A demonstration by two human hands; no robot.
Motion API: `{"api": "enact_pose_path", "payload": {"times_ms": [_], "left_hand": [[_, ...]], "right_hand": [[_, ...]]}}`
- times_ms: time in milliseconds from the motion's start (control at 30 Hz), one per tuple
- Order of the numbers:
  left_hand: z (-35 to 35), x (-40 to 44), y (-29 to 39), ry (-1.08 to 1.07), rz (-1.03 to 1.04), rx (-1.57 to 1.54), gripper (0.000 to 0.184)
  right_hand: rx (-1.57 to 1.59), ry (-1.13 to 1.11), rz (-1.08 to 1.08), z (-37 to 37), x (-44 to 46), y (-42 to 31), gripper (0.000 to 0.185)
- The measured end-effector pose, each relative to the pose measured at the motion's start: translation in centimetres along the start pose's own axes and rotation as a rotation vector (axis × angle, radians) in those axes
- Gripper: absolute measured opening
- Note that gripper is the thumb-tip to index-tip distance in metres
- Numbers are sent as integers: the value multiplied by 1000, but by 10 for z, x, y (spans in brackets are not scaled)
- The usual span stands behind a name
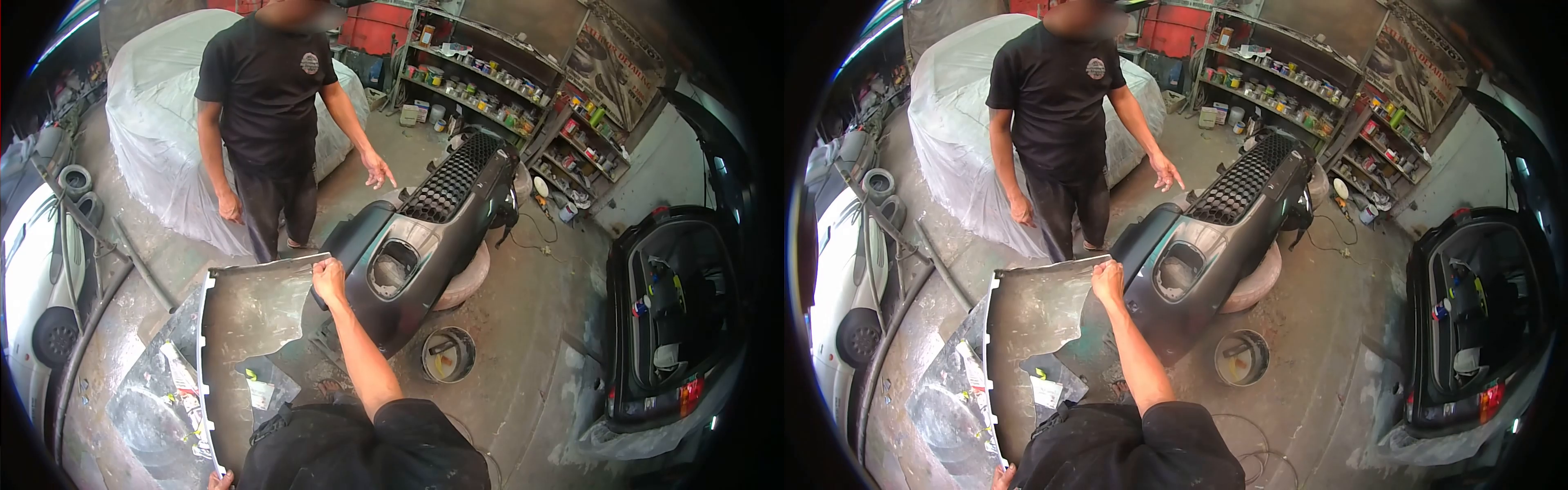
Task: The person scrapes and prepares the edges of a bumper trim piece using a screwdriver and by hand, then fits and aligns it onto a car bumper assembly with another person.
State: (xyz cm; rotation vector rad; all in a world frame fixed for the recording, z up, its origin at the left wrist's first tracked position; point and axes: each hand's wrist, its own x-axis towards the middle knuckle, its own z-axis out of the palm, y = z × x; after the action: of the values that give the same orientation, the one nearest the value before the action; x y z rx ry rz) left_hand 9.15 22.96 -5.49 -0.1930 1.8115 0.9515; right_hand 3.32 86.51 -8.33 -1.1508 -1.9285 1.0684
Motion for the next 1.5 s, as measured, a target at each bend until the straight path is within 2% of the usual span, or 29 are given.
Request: {"api": "enact_pose_path", "payload": {"times_ms": [67,167,267,600,767,1000,1100,1200,1233,1267,1333,1400,1500], "left_hand": [[2,-6,6,2,-51,-88,46],[5,-10,14,27,-18,5,45],[5,-11,10,35,-63,-83,43],[-1,-3,11,24,-1,-43,39],[0,-2,14,29,12,-41,37],[0,-2,16,42,35,-42,35],[2,-3,15,49,51,-50,34],[3,-3,14,55,69,-63,33],[4,-3,13,58,77,-70,32],[5,-4,11,61,85,-78,32],[5,-2,7,68,134,-102,32],[6,2,3,72,253,-151,31],[10,8,5,104,385,-196,27]], "right_hand": [[-1,18,-35,7,3,6,14],[19,21,-37,4,1,-4,12],[24,24,-28,2,0,-7,12],[-98,39,43,-12,-10,-24,19],[-43,98,-14,8,-3,4,21],[-85,255,-153,10,-6,0,17],[-41,238,-105,5,-4,0,18],[144,178,22,-12,-4,4,20],[386,184,117,-17,-4,-2,19],[647,96,283,-30,-11,-3,13],[1110,-110,398,-55,-19,9,13],[1267,-138,449,-69,-37,19,12],[1260,-265,534,-67,-72,46,11]]}}
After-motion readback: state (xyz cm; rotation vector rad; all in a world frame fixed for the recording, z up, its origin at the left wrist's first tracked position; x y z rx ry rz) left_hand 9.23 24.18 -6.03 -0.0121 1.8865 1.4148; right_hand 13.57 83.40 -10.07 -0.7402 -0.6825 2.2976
